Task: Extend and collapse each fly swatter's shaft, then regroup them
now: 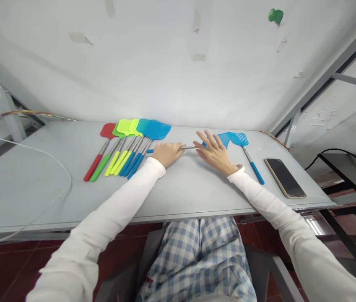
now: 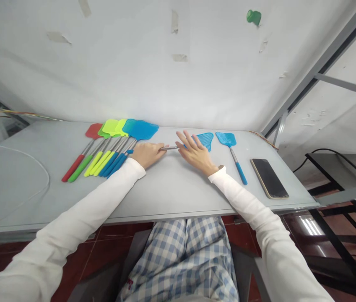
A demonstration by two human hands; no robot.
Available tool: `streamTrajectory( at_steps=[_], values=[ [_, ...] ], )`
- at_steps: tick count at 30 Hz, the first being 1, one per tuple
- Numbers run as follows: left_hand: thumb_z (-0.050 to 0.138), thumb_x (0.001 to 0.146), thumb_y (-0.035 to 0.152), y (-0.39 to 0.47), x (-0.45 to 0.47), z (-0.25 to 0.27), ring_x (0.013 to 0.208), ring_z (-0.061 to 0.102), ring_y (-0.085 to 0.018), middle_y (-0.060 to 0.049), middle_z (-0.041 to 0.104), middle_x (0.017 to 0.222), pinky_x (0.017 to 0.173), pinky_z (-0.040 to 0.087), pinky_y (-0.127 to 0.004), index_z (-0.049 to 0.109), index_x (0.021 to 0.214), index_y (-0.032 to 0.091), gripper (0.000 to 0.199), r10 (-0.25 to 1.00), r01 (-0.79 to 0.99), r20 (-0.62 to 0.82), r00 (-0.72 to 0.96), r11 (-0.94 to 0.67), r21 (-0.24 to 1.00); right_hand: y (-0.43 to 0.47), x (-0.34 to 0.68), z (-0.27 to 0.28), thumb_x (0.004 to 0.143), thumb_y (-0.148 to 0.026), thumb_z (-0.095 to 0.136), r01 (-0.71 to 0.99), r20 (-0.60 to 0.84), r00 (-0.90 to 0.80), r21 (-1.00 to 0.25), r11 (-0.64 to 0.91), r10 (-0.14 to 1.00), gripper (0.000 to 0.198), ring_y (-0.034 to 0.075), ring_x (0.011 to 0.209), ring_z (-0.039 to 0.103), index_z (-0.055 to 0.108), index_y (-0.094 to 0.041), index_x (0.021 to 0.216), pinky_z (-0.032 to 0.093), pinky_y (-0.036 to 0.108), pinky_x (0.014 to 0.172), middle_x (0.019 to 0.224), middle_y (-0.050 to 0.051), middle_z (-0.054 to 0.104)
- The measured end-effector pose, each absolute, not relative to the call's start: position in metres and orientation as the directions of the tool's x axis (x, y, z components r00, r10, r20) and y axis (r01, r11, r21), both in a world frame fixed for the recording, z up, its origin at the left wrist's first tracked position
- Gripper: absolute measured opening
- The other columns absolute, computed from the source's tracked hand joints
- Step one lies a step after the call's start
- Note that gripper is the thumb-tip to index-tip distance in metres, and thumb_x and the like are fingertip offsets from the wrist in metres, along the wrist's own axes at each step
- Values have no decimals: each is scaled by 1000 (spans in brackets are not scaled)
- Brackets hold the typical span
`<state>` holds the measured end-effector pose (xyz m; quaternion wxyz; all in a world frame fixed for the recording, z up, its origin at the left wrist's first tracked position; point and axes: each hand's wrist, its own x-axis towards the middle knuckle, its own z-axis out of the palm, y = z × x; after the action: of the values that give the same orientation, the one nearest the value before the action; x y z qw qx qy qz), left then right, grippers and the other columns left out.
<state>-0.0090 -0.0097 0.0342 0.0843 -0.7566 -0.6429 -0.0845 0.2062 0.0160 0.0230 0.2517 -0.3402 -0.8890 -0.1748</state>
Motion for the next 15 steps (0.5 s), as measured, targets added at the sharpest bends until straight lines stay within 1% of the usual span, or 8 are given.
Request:
streamTrajectory(
  at_steps=[2,4,6,8,12,15],
  values=[
    [28,95,45,-12,-4,33,87,68,-28,-17,73,91,67,39,-33,69,107,19,50,956,981,222,193,-194,-16,19,204,22,98,-24,32,645,517,-715,228,729,471,32,22,142,30,58,-25,117,24,48,116,144,6,47],
    [27,95,44,-11,-2,31,88,68,-28,-17,73,91,68,40,-33,69,107,18,51,951,974,210,227,-226,-33,23,206,22,98,-22,31,638,499,-732,263,724,464,31,21,140,34,61,-23,108,25,48,114,135,8,56],
    [25,96,42,-7,-3,30,88,68,-28,-18,72,90,69,41,-33,70,107,16,53,947,966,193,257,-250,-61,26,209,24,98,-22,33,640,480,-738,277,716,474,29,22,138,36,61,-23,103,27,48,113,125,8,62],
    [23,96,41,-2,-5,29,89,68,-28,-18,72,90,69,41,-33,70,105,14,55,942,959,181,282,-272,-78,28,212,27,97,-23,35,643,467,-742,291,709,481,26,23,138,37,61,-23,102,27,47,112,122,9,62],
    [22,96,41,5,-4,31,89,68,-28,-17,72,89,69,41,-34,70,104,14,55,930,947,180,321,-312,-79,35,216,29,98,-26,33,638,459,-751,321,700,474,27,23,138,37,60,-24,103,27,47,111,123,9,61],
    [22,96,41,8,-6,35,90,67,-28,-17,72,91,71,41,-34,70,104,15,55,933,951,187,308,-301,-67,43,223,30,98,-27,31,645,468,-742,301,703,480,29,23,138,37,60,-25,104,26,48,111,126,9,60]
  ],
)
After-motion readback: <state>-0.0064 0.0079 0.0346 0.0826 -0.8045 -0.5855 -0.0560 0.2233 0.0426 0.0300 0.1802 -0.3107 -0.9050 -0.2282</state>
